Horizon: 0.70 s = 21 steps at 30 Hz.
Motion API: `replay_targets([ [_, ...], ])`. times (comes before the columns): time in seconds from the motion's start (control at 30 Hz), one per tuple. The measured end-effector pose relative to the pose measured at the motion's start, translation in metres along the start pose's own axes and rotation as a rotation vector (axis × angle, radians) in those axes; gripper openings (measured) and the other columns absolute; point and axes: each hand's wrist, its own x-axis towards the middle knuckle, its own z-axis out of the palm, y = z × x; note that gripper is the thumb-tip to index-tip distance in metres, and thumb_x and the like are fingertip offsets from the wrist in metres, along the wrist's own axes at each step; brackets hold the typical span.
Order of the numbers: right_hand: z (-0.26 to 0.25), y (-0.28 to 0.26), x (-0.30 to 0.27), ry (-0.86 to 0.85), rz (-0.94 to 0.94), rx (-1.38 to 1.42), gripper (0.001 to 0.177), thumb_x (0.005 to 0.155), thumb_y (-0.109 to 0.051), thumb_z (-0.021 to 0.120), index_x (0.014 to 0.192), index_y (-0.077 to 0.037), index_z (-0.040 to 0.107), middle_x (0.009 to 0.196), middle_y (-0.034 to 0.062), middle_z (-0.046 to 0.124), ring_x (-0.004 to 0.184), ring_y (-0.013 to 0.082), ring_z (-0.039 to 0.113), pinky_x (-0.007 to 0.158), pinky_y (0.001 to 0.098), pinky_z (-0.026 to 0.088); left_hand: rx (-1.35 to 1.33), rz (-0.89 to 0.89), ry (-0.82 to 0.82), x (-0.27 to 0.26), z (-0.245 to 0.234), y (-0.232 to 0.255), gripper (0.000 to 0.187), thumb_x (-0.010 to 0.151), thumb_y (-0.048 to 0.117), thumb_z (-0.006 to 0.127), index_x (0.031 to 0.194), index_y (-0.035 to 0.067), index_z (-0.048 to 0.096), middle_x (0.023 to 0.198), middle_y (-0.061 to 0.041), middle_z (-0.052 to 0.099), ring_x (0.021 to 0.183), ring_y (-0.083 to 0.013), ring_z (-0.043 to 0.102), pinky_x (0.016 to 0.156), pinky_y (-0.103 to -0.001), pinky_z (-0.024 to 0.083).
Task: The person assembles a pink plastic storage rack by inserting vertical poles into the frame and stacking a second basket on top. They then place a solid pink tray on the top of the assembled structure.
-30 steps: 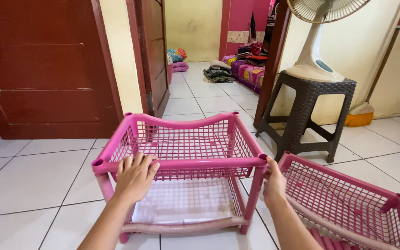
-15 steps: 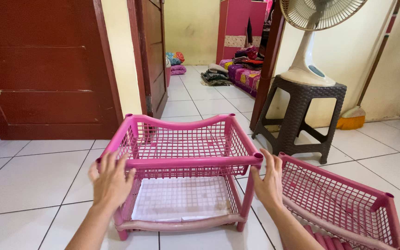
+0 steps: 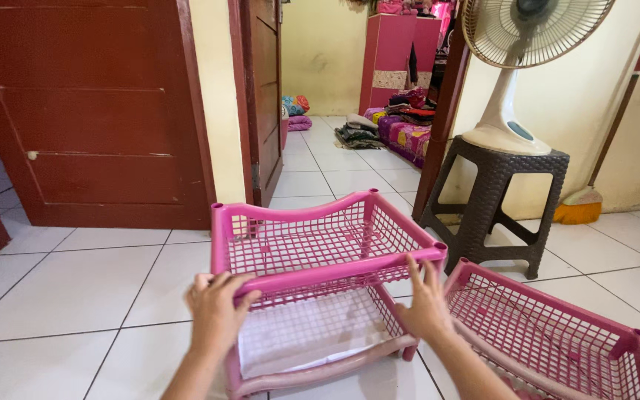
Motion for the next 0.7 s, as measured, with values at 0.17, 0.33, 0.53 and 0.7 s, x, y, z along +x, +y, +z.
replay_targets([
  [0.17,0.018,-0.005,-0.006,-0.132,-0.194,0.220,0.131,0.072,-0.006,0.086,0.173,-0.035,0.008,0.170,0.0169,0.016,0.157,0.0417,0.028,0.126,0.0440,0.034,-0.251,0.187,0.009,-0.012,0.014,0.016,0.043,0.086,0.024,0.082,0.127,0.016,0.070,0.124,-0.006,0.069,0.119,-0.0356,0.052,0.105,-0.044,0.045],
  [0.33,0.000,-0.013,-0.012,-0.137,-0.320,0.289,0.114,0.076,-0.008,0.084,0.167,-0.022,0.018,0.166,0.0172,0.029,0.153,0.0372,0.039,0.126,0.0431,0.035,-0.573,-0.081,0.217,-0.034,0.031,0.000,0.081,0.083,0.014,0.081,0.152,0.008,0.040,0.146,-0.026,0.044,0.127,-0.0392,0.061,0.106,-0.044,0.054],
  [0.53,-0.001,-0.068,-0.033,-0.139,-0.319,0.164,0.092,0.084,-0.014,0.077,0.165,-0.020,0.034,0.161,0.0098,0.038,0.147,0.0315,0.046,0.122,0.0425,0.040,-0.660,-0.398,0.097,-0.034,0.051,0.002,0.041,0.097,0.015,0.069,0.133,0.000,0.055,0.112,-0.017,0.073,0.103,-0.0331,0.075,0.089,-0.043,0.058],
  [0.7,0.010,-0.132,-0.066,-0.006,-0.692,0.162,0.065,0.086,-0.017,0.079,0.146,-0.009,0.055,0.153,0.0150,0.047,0.143,0.0375,0.044,0.119,0.0506,0.034,-0.585,-0.377,0.164,-0.040,0.051,0.004,0.027,0.097,0.016,0.072,0.117,-0.002,0.068,0.110,-0.020,0.070,0.097,-0.0334,0.074,0.086,-0.043,0.056],
])
